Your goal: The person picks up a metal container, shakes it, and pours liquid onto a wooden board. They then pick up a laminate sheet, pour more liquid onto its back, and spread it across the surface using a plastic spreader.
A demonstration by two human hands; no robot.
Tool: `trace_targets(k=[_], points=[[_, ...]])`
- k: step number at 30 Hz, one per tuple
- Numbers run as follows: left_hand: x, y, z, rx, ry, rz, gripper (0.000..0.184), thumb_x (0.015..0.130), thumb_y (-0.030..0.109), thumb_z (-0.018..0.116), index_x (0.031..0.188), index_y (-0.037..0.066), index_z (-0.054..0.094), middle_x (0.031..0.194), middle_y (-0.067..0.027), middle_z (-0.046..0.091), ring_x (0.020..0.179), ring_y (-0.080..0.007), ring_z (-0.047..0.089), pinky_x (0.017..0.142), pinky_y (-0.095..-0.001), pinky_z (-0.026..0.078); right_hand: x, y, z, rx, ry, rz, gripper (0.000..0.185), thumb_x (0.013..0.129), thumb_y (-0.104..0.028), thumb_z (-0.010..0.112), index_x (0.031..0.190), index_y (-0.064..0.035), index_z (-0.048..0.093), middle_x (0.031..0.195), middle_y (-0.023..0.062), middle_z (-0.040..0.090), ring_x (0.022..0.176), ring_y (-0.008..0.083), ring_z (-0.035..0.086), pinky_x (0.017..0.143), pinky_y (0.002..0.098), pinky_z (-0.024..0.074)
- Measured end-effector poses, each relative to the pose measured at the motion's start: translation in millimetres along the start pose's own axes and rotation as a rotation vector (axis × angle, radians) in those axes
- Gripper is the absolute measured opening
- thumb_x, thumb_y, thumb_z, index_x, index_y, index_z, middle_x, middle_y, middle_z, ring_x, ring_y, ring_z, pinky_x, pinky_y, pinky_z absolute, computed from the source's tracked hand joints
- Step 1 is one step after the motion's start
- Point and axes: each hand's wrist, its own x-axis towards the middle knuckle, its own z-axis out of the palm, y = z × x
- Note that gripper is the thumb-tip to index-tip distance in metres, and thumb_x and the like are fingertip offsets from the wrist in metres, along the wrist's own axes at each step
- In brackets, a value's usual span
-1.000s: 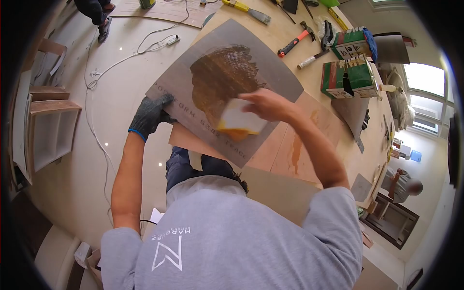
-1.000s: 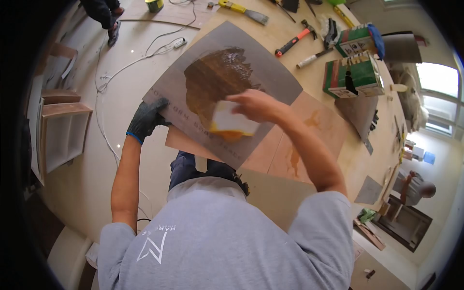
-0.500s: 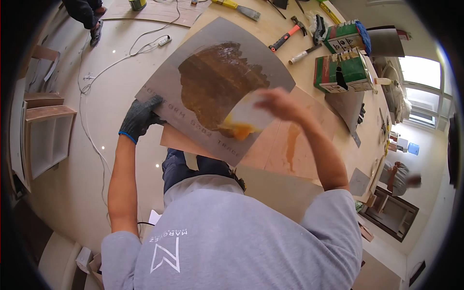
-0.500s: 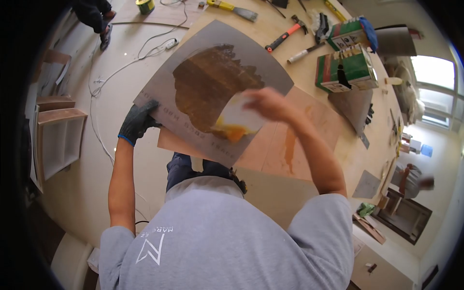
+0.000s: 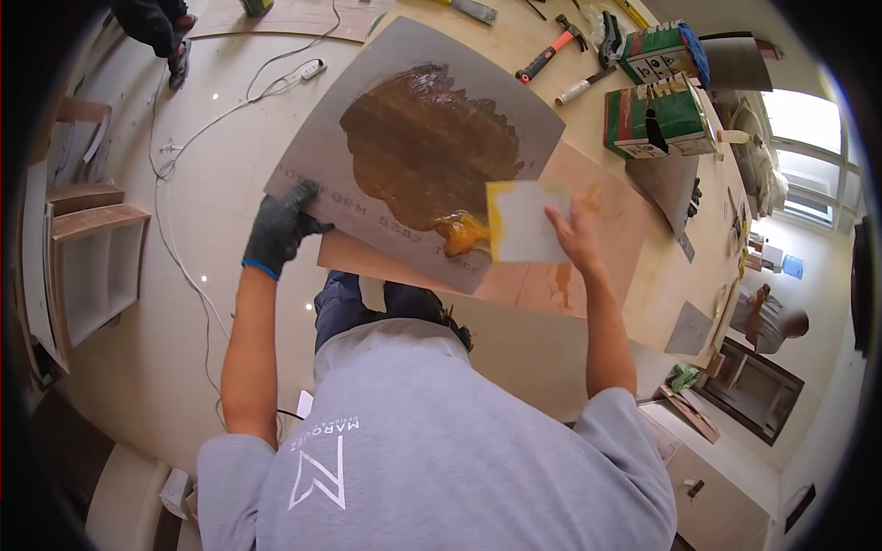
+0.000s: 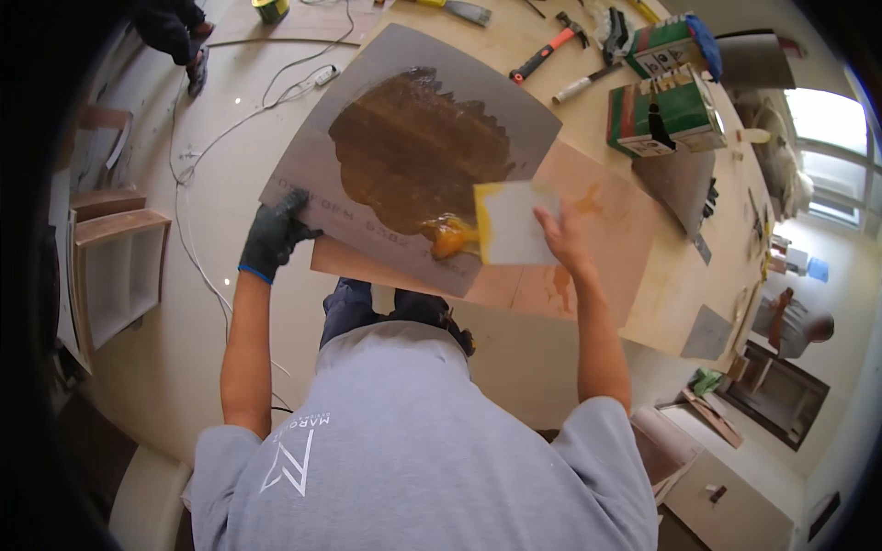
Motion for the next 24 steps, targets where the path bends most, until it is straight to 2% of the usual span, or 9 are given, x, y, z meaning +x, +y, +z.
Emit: trace_targets(k=[5,8,12,15,16,19,20,22,24], points=[[-41.0,-37.8,-0.9,-0.068,0.118,-0.032,0.038,0.09,0.014,0.069,0.12,-0.003,0.052,0.099,-0.0171,0.064,0.072,-0.0279,0.069,0.061,-0.041,0.065,-56.4,18.5,54.3,0.126,0.199,0.156,0.03,0.095,-0.021,0.062,0.115,0.002,0.063,0.102,0.0184,0.07,0.093,0.0286,0.068,0.085,0.0391,0.0507],[-58.3,-63.8,3.6,-0.178,0.122,-0.03,0.04,0.091,0.014,0.068,0.123,-0.001,0.05,0.101,-0.0173,0.064,0.073,-0.0279,0.07,0.062,-0.041,0.065,-60.2,-37.1,117.4,-0.085,0.281,0.108,0.031,0.095,-0.022,0.063,0.114,0.0019,0.063,0.102,0.02,0.07,0.095,0.0332,0.067,0.086,0.04,0.0501],[-62.4,-48.8,-15.8,-0.266,-0.036,-0.098,0.042,0.094,0.024,0.066,0.124,-0.002,0.05,0.107,-0.0172,0.065,0.084,-0.029,0.071,0.067,-0.0394,0.064,-49.2,-82.0,123.9,-0.079,0.182,0.126,0.038,0.095,-0.031,0.062,0.116,0.0017,0.062,0.106,0.0234,0.068,0.099,0.0382,0.065,0.09,0.0435,0.0489],[-47.0,-15.9,-53.9,-0.365,-0.16,-0.303,0.045,0.096,0.032,0.063,0.121,-0.004,0.053,0.106,-0.0171,0.066,0.089,-0.0288,0.071,0.068,-0.0358,0.062,-74.3,-55.5,77.7,-0.248,0.233,0.142,0.044,0.096,-0.038,0.061,0.12,-0.0003,0.062,0.109,0.0195,0.068,0.094,0.0306,0.066,0.086,0.0405,0.0499],[-43.8,-9.8,-55.2,-0.271,-0.161,-0.283,0.041,0.097,0.032,0.062,0.114,-0.005,0.058,0.097,-0.0162,0.067,0.082,-0.0256,0.071,0.063,-0.0324,0.06,-80.8,-33.6,68.8,-0.249,0.287,0.084,0.045,0.096,-0.039,0.062,0.119,-0.0007,0.062,0.11,0.0189,0.067,0.092,0.0305,0.066,0.085,0.0406,0.0501],[-35.5,-10.8,-64.3,0.255,-0.249,-0.103,0.035,0.096,0.028,0.062,0.106,-0.005,0.062,0.088,-0.0147,0.067,0.071,-0.0227,0.069,0.06,-0.032,0.06,-92.0,-21.5,57.1,0.161,0.272,0.188,0.045,0.095,-0.039,0.063,0.119,-0.0012,0.063,0.108,0.0185,0.067,0.088,0.0317,0.065,0.083,0.0409,0.0506],[-37.3,-14.3,-62.5,0.297,-0.273,-0.122,0.031,0.096,0.024,0.061,0.101,-0.006,0.063,0.084,-0.0137,0.066,0.063,-0.021,0.066,0.057,-0.0318,0.059,-93.7,-18.6,57.9,-0.045,0.287,0.228,0.043,0.095,-0.037,0.063,0.119,-0.0012,0.063,0.107,0.0185,0.067,0.089,0.0318,0.066,0.083,0.0407,0.0507],[-46.0,-20.5,-57.0,0.338,-0.282,-0.147,0.03,0.096,0.023,0.061,0.102,-0.006,0.063,0.083,-0.0137,0.066,0.063,-0.0212,0.067,0.058,-0.0317,0.059,-93.0,-30.7,73.0,-0.454,0.305,0.313,0.039,0.095,-0.032,0.064,0.118,-0.0013,0.063,0.105,0.0185,0.068,0.089,0.0321,0.066,0.083,0.0401,0.0509],[-57.2,-30.7,-56.8,0.409,-0.294,-0.168,0.03,0.095,0.021,0.062,0.105,-0.007,0.064,0.085,-0.0143,0.067,0.065,-0.0215,0.068,0.059,-0.0318,0.059,-94.0,-73.6,106.3,-0.342,0.302,0.275,0.028,0.094,-0.022,0.064,0.113,-0.0011,0.063,0.107,0.0238,0.068,0.098,0.04,0.066,0.085,0.0421,0.0509]])
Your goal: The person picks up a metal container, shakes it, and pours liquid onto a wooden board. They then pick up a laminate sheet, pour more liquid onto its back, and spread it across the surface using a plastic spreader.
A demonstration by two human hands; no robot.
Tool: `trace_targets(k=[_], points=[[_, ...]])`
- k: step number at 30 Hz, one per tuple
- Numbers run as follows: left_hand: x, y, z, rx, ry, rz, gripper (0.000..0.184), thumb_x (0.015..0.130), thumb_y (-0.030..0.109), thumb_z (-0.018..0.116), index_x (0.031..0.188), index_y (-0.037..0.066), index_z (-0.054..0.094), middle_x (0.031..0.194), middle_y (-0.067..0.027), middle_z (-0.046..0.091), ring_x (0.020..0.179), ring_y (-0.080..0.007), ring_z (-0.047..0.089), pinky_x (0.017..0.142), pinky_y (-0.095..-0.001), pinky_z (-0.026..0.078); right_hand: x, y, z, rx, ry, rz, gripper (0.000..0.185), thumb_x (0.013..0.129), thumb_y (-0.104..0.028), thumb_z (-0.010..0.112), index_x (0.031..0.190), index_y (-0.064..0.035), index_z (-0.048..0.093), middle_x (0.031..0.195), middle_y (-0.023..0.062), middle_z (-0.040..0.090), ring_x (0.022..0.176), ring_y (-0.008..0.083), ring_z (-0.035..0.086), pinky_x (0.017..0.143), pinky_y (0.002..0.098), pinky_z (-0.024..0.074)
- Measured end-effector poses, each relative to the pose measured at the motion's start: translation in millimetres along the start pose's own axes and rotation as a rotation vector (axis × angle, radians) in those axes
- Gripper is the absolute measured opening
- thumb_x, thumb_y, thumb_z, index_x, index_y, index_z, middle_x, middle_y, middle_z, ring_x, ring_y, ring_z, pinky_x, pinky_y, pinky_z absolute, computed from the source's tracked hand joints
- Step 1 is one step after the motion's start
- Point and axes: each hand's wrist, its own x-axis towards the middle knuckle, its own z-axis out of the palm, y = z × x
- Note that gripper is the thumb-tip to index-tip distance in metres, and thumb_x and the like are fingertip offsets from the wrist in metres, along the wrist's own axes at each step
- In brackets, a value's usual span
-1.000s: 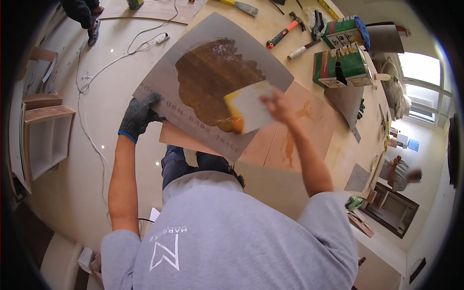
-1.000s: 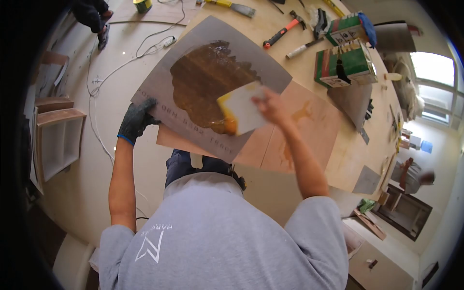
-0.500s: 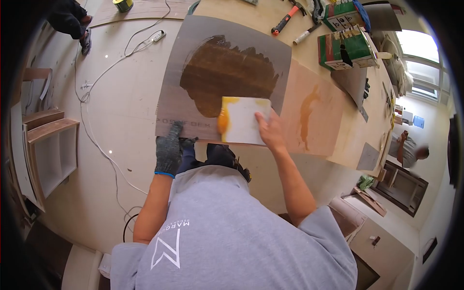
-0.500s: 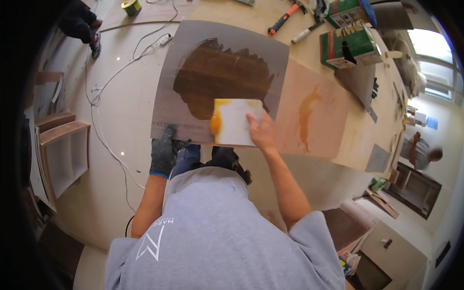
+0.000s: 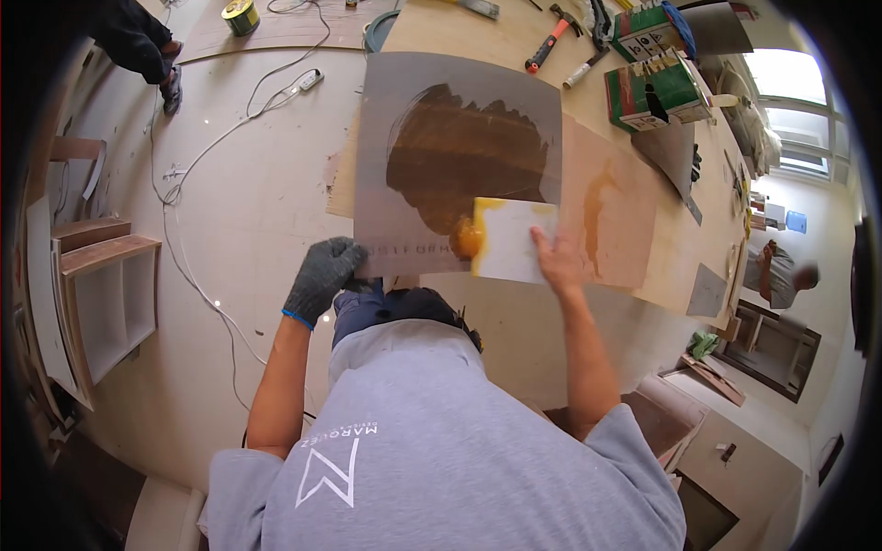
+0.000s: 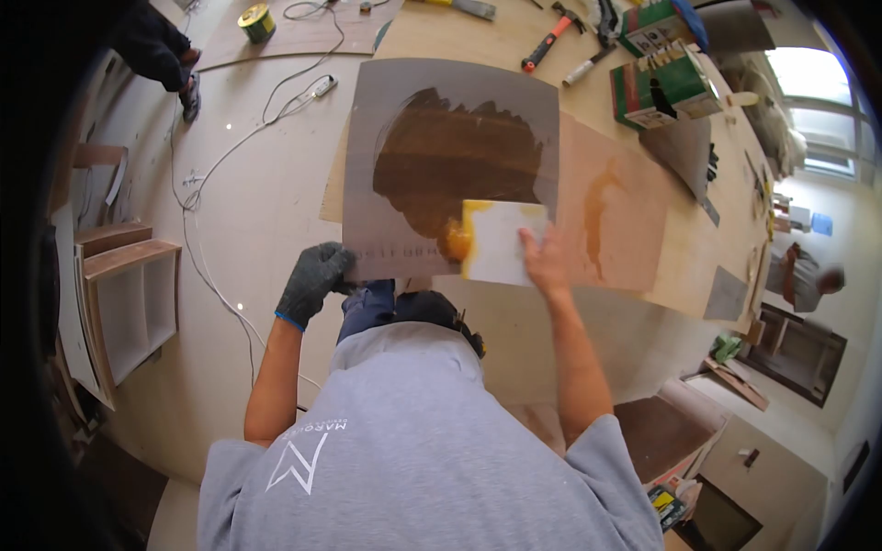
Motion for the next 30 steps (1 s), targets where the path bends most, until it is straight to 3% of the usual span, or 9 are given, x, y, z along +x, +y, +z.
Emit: trace_targets(k=[5,9,13,16,18,21,27,28,30], points=[[-13.8,-13.5,8.9,0.002,-0.002,-0.057,0.029,0.095,0.019,0.061,0.109,-0.006,0.063,0.092,-0.0144,0.068,0.071,-0.0216,0.07,0.062,-0.0325,0.06,-0.1,-46.0,40.6,0.399,0.009,-0.248,0.024,0.091,-0.018,0.064,0.108,-0.0008,0.064,0.1,0.0249,0.068,0.096,0.0416,0.065,0.083,0.0418,0.0515],[-31.5,-23.8,9.3,-0.079,0.221,0.072,0.023,0.095,0.017,0.062,0.106,-0.004,0.064,0.092,-0.0126,0.066,0.076,-0.0209,0.069,0.066,-0.033,0.061,9.9,-82.2,37.1,0.339,-0.044,-0.379,0.025,0.089,-0.015,0.062,0.11,-0.0023,0.062,0.095,0.0252,0.068,0.09,0.0457,0.064,0.076,0.0492,0.0519],[-45.8,-68.0,31.6,-0.322,0.362,0.166,0.016,0.095,0.015,0.061,0.1,-0.001,0.064,0.084,-0.0074,0.062,0.073,-0.019,0.065,0.067,-0.0338,0.06,24.8,-80.0,19.8,0.274,-0.103,-0.311,0.037,0.089,-0.026,0.066,0.115,0.0007,0.061,0.107,0.0276,0.066,0.102,0.043,0.063,0.087,0.0478,0.0501],[-30.6,-90.7,82.2,0.237,0.262,0.248,0.019,0.099,0.018,0.055,0.095,0.002,0.065,0.082,-0.0064,0.062,0.071,-0.0188,0.063,0.065,-0.0333,0.057,75.1,0.6,36.7,0.005,0.261,-0.542,0.043,0.088,-0.027,0.067,0.12,0.0006,0.06,0.107,0.0257,0.067,0.1,0.0403,0.065,0.088,0.0473,0.0508],[-22.1,-83.6,130.7,0.239,0.118,0.325,0.021,0.098,0.018,0.054,0.096,-0.001,0.064,0.088,-0.0111,0.066,0.073,-0.0222,0.066,0.067,-0.034,0.058,121.8,43.9,23.0,-0.081,0.279,-0.524,0.044,0.09,-0.028,0.066,0.123,-0.0009,0.06,0.112,0.0239,0.067,0.102,0.0359,0.065,0.086,0.0461,0.0518],[-2.4,-76.6,181.6,-0.384,-0.043,-0.048,0.017,0.093,0.015,0.058,0.101,-0.001,0.06,0.095,-0.0161,0.069,0.073,-0.0293,0.064,0.07,-0.0389,0.056,137.0,50.3,-25.4,0.168,-0.134,-0.351,0.043,0.091,-0.027,0.066,0.125,-0.0019,0.059,0.119,0.0252,0.064,0.107,0.0342,0.064,0.089,0.0444,0.0508],[12.6,-92.9,161.5,-0.095,-0.362,0.195,0.025,0.098,0.018,0.054,0.105,-0.005,0.058,0.1,-0.019,0.068,0.078,-0.0234,0.068,0.067,-0.0314,0.056,66.7,16.5,-27.7,-0.128,-0.205,-0.494,0.047,0.091,-0.023,0.067,0.131,-0.0003,0.056,0.114,0.0251,0.066,0.104,0.0282,0.065,0.084,0.0378,0.0525],[9.9,-93.4,140.2,-0.092,-0.413,0.171,0.025,0.098,0.019,0.053,0.105,-0.005,0.058,0.098,-0.0178,0.068,0.076,-0.0221,0.068,0.067,-0.0303,0.056,89.2,46.4,-15.9,-0.168,-0.051,-0.634,0.052,0.092,-0.026,0.067,0.133,0.0035,0.053,0.108,0.0233,0.068,0.097,0.0262,0.067,0.08,0.0356,0.0533],[-9.8,-59.6,98.8,-0.037,-0.182,-0.017,0.025,0.099,0.022,0.054,0.102,-0.002,0.062,0.085,-0.0109,0.067,0.069,-0.018,0.066,0.062,-0.0281,0.056,90.5,21.3,-63.6,0.028,-0.218,-0.37,0.048,0.09,-0.024,0.066,0.131,0.0,0.056,0.116,0.025,0.065,0.11,0.034,0.062,0.092,0.0404,0.0487]])
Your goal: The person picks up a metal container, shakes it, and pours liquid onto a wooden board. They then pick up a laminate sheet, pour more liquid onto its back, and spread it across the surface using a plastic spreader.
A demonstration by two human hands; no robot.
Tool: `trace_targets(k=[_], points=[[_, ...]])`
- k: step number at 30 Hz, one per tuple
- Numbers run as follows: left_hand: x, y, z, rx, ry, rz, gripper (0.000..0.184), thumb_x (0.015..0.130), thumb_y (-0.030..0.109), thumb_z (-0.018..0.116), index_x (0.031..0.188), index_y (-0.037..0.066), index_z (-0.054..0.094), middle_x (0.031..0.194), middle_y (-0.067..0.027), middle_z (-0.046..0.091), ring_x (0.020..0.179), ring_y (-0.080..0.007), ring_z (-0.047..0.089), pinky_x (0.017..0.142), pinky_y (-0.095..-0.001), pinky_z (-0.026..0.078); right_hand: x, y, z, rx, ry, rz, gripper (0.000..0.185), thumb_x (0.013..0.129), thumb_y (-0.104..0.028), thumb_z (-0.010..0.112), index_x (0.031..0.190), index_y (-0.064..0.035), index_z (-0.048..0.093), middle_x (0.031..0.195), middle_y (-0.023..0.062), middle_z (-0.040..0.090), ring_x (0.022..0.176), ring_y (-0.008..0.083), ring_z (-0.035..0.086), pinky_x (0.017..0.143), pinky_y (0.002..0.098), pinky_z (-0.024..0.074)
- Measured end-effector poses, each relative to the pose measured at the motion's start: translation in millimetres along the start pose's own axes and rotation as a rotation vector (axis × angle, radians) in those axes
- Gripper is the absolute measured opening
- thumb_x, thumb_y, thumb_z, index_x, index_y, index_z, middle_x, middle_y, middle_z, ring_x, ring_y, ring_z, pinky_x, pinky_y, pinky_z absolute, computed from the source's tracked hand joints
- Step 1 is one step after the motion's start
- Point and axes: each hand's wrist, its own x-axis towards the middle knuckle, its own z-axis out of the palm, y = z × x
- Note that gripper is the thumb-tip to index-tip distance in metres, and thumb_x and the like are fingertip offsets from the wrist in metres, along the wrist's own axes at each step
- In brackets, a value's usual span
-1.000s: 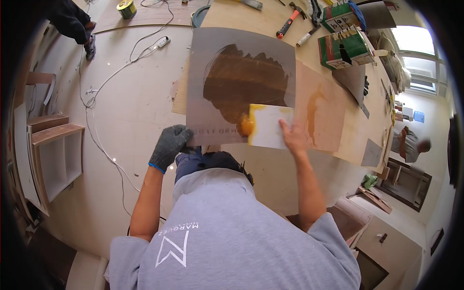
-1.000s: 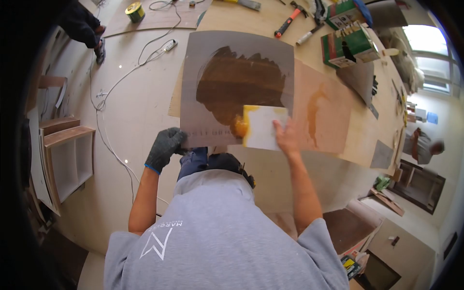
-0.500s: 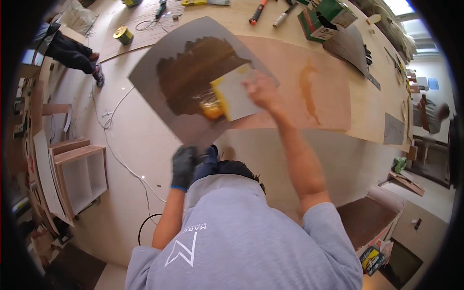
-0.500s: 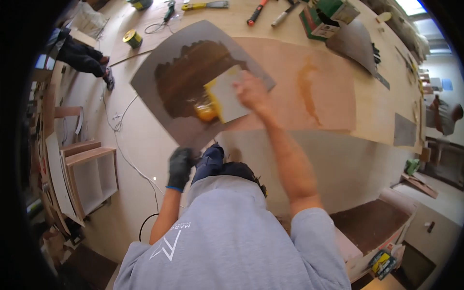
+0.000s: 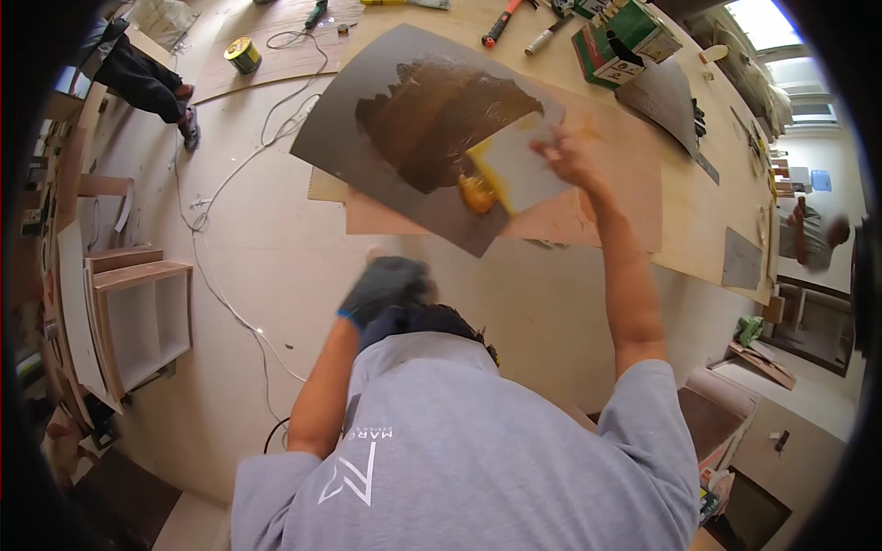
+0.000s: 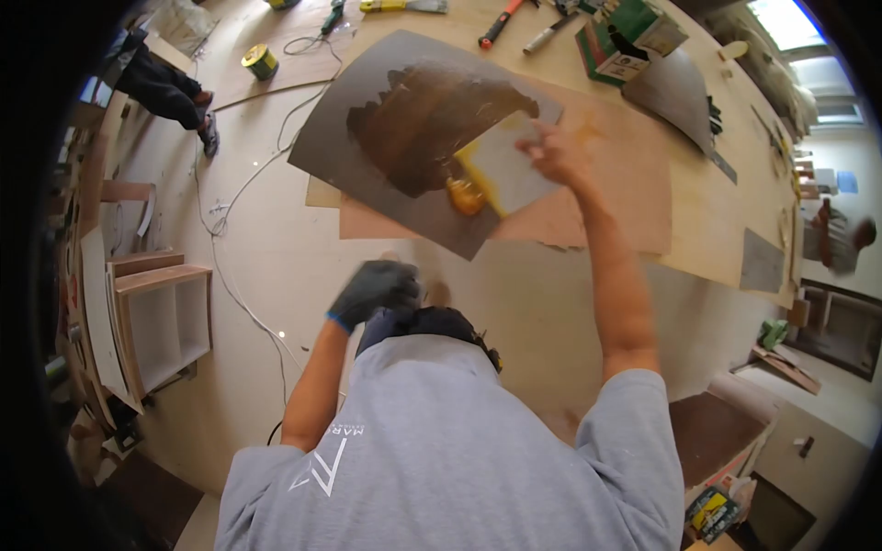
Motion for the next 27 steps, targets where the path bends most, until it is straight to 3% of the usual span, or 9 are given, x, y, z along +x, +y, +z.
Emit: trace_targets(k=[1,3,6,7,11,12,17,22,27], points=[[-17.5,29.1,-4.0,0.178,0.241,-0.049,0.026,0.099,0.024,0.054,0.1,-0.001,0.065,0.076,-0.006,0.065,0.063,-0.0155,0.065,0.059,-0.027,0.056,0.6,3.2,-3.5,0.095,-0.008,0.034,0.046,0.089,-0.02,0.065,0.13,-0.0006,0.056,0.118,0.0248,0.064,0.112,0.0354,0.061,0.094,0.0404,0.0483],[-15.1,42.3,-72.1,0.128,0.577,0.302,0.027,0.101,0.025,0.053,0.106,0.002,0.066,0.081,-0.0064,0.067,0.069,-0.0124,0.065,0.061,-0.0277,0.054,0.1,23.2,17.2,0.141,0.002,0.057,0.043,0.089,-0.016,0.063,0.129,-0.0015,0.057,0.119,0.0242,0.064,0.114,0.0368,0.061,0.094,0.0401,0.0485],[23.9,110.0,-123.4,0.717,0.938,0.751,0.045,0.099,0.027,0.055,0.132,-0.004,0.054,0.13,-0.0204,0.061,0.12,-0.0296,0.059,0.101,-0.037,0.046,-5.8,33.5,56.5,-0.167,0.209,-0.145,0.038,0.09,-0.017,0.063,0.125,-0.0034,0.059,0.112,0.0232,0.067,0.106,0.0374,0.063,0.088,0.0418,0.0504],[45.2,126.0,-142.8,0.9,0.907,0.748,0.049,0.098,0.031,0.054,0.134,-0.003,0.053,0.14,-0.0223,0.052,0.13,-0.033,0.051,0.105,-0.038,0.043,-13.2,28.1,49.1,-0.094,0.177,-0.126,0.039,0.09,-0.018,0.064,0.125,-0.0034,0.059,0.112,0.0235,0.067,0.107,0.0377,0.063,0.088,0.0427,0.05],[117.3,160.5,-172.5,1.021,0.622,0.502,0.054,0.097,0.042,0.053,0.127,-0.003,0.059,0.126,-0.0236,0.062,0.121,-0.0396,0.056,0.103,-0.0398,0.044,-43.6,43.6,34.4,0.124,0.185,-0.009,0.037,0.09,-0.021,0.065,0.123,-0.0035,0.06,0.112,0.0234,0.067,0.108,0.0381,0.063,0.089,0.0448,0.0493],[129.9,159.6,-184.3,0.901,0.497,0.455,0.047,0.097,0.038,0.054,0.113,-0.005,0.066,0.103,-0.0224,0.071,0.094,-0.0355,0.07,0.085,-0.0401,0.054,-54.7,55.5,42.0,0.158,0.221,0.032,0.036,0.09,-0.021,0.065,0.122,-0.0036,0.061,0.112,0.023,0.067,0.107,0.038,0.063,0.089,0.0449,0.0493],[80.4,187.1,-151.9,0.606,0.322,0.261,0.036,0.097,0.027,0.055,0.093,-0.007,0.067,0.07,-0.0136,0.067,0.051,-0.0163,0.062,0.047,-0.0302,0.053,-118.5,55.3,113.9,0.099,0.585,0.215,0.032,0.089,-0.02,0.066,0.115,-0.0004,0.063,0.104,0.0242,0.068,0.099,0.04,0.065,0.086,0.0462,0.0498],[33.6,159.0,-164.3,0.349,0.173,0.119,0.033,0.099,0.023,0.053,0.098,-0.009,0.063,0.077,-0.0151,0.066,0.057,-0.0218,0.066,0.053,-0.0334,0.059,-70.4,-38.0,161.2,0.249,0.497,0.518,0.029,0.089,-0.021,0.067,0.108,0.001,0.064,0.096,0.0238,0.07,0.092,0.0393,0.068,0.082,0.0466,0.0517],[21.3,138.5,-164.2,0.205,0.078,0.066,0.034,0.098,0.02,0.055,0.115,-0.01,0.057,0.096,-0.0172,0.068,0.073,-0.0256,0.07,0.067,-0.0356,0.063,3.8,-174.2,165.9,0.386,0.492,0.257,0.025,0.086,-0.021,0.068,0.095,0.0007,0.06,0.094,0.0331,0.061,0.095,0.0516,0.058,0.078,0.0526,0.0497]])
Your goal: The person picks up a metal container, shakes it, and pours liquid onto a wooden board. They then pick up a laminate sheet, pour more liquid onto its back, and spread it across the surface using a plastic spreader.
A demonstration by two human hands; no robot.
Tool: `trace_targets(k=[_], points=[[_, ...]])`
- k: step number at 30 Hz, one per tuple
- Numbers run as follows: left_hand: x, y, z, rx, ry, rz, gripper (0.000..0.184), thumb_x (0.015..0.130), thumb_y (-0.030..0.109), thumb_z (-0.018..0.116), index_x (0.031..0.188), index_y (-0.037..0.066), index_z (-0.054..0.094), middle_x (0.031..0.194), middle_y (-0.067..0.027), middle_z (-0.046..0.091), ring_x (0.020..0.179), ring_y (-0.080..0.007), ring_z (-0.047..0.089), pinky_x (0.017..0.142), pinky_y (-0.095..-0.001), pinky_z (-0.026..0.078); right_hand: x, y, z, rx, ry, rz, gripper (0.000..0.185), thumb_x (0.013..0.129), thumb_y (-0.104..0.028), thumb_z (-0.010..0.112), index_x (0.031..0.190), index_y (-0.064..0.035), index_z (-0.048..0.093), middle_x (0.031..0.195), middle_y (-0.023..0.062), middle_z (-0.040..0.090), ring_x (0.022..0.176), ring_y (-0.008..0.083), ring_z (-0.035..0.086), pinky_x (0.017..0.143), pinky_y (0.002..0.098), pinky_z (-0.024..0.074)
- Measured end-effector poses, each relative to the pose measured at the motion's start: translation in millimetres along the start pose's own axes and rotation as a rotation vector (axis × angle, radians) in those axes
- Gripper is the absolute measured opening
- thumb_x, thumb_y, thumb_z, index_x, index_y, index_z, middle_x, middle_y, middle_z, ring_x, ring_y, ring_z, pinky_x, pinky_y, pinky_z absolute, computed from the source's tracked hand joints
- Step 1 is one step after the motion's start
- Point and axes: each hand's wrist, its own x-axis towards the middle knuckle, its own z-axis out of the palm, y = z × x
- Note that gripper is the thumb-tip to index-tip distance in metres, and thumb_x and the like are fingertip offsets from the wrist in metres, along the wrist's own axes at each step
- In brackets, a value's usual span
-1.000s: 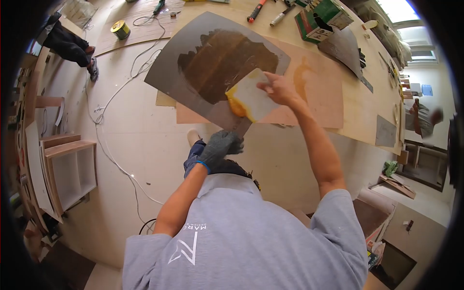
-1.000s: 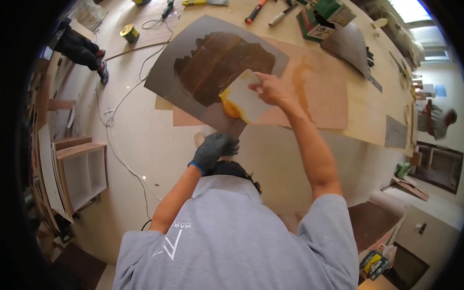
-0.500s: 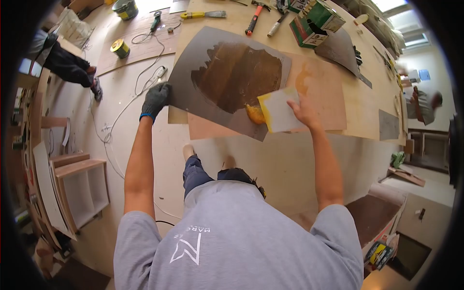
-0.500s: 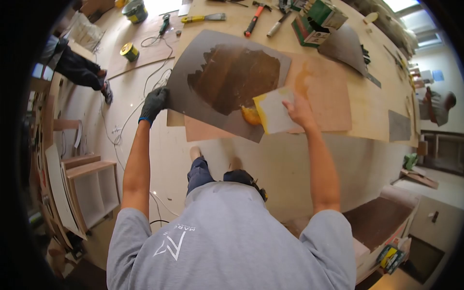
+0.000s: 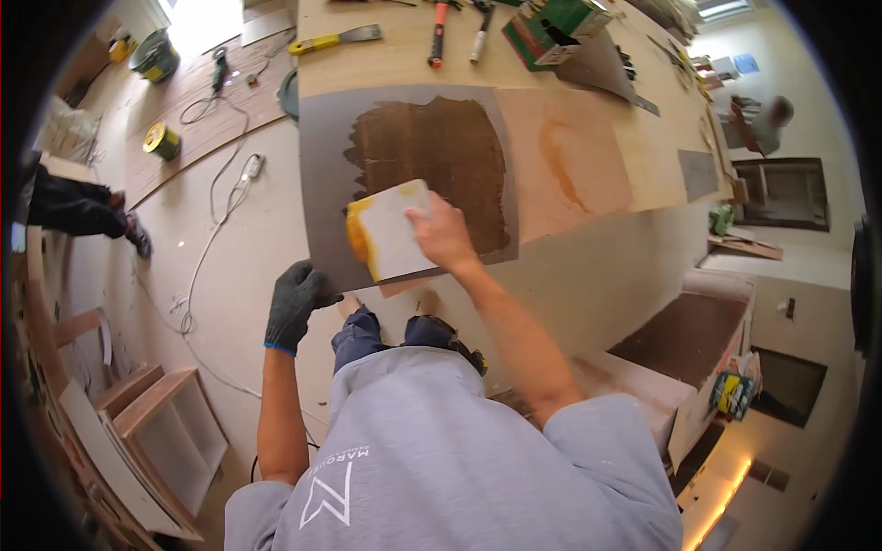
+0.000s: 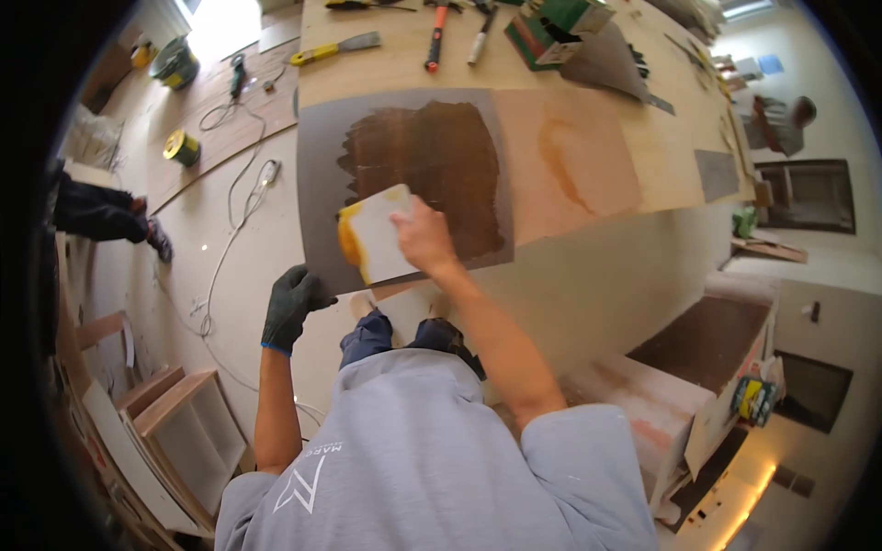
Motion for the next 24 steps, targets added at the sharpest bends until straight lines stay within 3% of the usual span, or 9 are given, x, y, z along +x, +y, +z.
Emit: trace_targets(k=[2,4,5,6,8,11,14,18,24], points=[[1.1,-1.3,-4.8,-0.067,0.037,-0.007,0.032,0.097,0.016,0.056,0.116,-0.009,0.057,0.097,-0.0178,0.068,0.075,-0.0256,0.07,0.068,-0.0357,0.063,-1.7,-12.9,-33.7,-0.098,-0.065,0.04,0.028,0.091,-0.023,0.065,0.105,0.001,0.063,0.099,0.0266,0.067,0.096,0.0463,0.063,0.081,0.0494,0.0507],[1.3,-0.8,-10.9,-0.115,0.017,-0.01,0.03,0.096,0.012,0.057,0.118,-0.009,0.056,0.1,-0.0174,0.067,0.082,-0.0247,0.07,0.07,-0.0365,0.063,-8.3,77.5,-77.1,-0.403,0.182,-0.291,0.025,0.095,-0.021,0.062,0.108,0.0002,0.063,0.1,0.0177,0.07,0.09,0.0344,0.068,0.081,0.0427,0.0531],[3.3,-4.5,-11.5,-0.14,0.009,0.009,0.03,0.096,0.012,0.056,0.118,-0.009,0.056,0.101,-0.0172,0.066,0.083,-0.0243,0.069,0.07,-0.0368,0.063,-9.1,106.0,-112.1,0.006,-0.013,0.158,0.025,0.098,-0.018,0.059,0.114,0.0001,0.062,0.102,0.0111,0.07,0.088,0.0215,0.068,0.08,0.0361,0.0545],[5.0,-9.0,-11.6,-0.164,0.006,0.03,0.029,0.096,0.012,0.056,0.117,-0.009,0.057,0.102,-0.0169,0.066,0.084,-0.024,0.069,0.07,-0.0372,0.064,-14.6,80.6,-139.9,0.035,0.013,0.19,0.028,0.098,-0.017,0.059,0.119,0.0009,0.06,0.104,0.0122,0.069,0.09,0.018,0.067,0.08,0.0343,0.0547],[4.2,-12.2,0.2,-0.18,-0.03,0.023,0.024,0.096,0.008,0.055,0.113,-0.008,0.058,0.098,-0.0138,0.065,0.082,-0.0231,0.068,0.071,-0.0383,0.064,-15.4,148.8,-152.3,0.079,0.188,0.138,0.031,0.096,-0.018,0.061,0.121,0.0013,0.059,0.102,0.0127,0.07,0.09,0.02,0.068,0.081,0.0353,0.0547],[1.6,-12.5,19.7,-0.22,-0.07,0.0,0.02,0.094,0.006,0.054,0.106,-0.009,0.059,0.096,-0.0154,0.064,0.078,-0.0243,0.069,0.069,-0.0359,0.064,-12.5,92.5,-104.1,-0.155,0.114,0.256,0.033,0.094,-0.022,0.064,0.117,0.0009,0.061,0.102,0.0148,0.07,0.09,0.0251,0.069,0.081,0.0376,0.0546],[-1.2,-15.0,27.8,-0.182,-0.094,-0.042,0.02,0.094,0.007,0.054,0.107,-0.008,0.059,0.095,-0.0162,0.065,0.077,-0.0247,0.07,0.068,-0.0358,0.064,-4.5,41.8,-17.2,-0.271,0.099,0.048,0.029,0.088,-0.027,0.068,0.1,-0.0011,0.063,0.093,0.026,0.067,0.09,0.0465,0.064,0.075,0.0494,0.0521],[2.0,-15.4,20.9,-0.172,-0.096,-0.052,0.021,0.095,0.009,0.054,0.107,-0.008,0.059,0.096,-0.0171,0.065,0.076,-0.0239,0.07,0.068,-0.0358,0.064,-2.4,6.5,-29.6,-0.139,0.061,-0.049,0.025,0.09,-0.021,0.066,0.101,0.0008,0.062,0.089,0.0238,0.069,0.087,0.0436,0.067,0.075,0.0468,0.0532],[3.1,-18.5,25.5,-0.13,-0.213,-0.108,0.022,0.097,0.014,0.056,0.106,-0.006,0.059,0.093,-0.0155,0.067,0.072,-0.0227,0.069,0.065,-0.0363,0.063,-21.1,112.5,-76.8,0.096,0.221,0.286,0.023,0.094,-0.011,0.061,0.111,0.0051,0.063,0.1,0.0139,0.072,0.091,0.0216,0.069,0.082,0.0369,0.0535]])
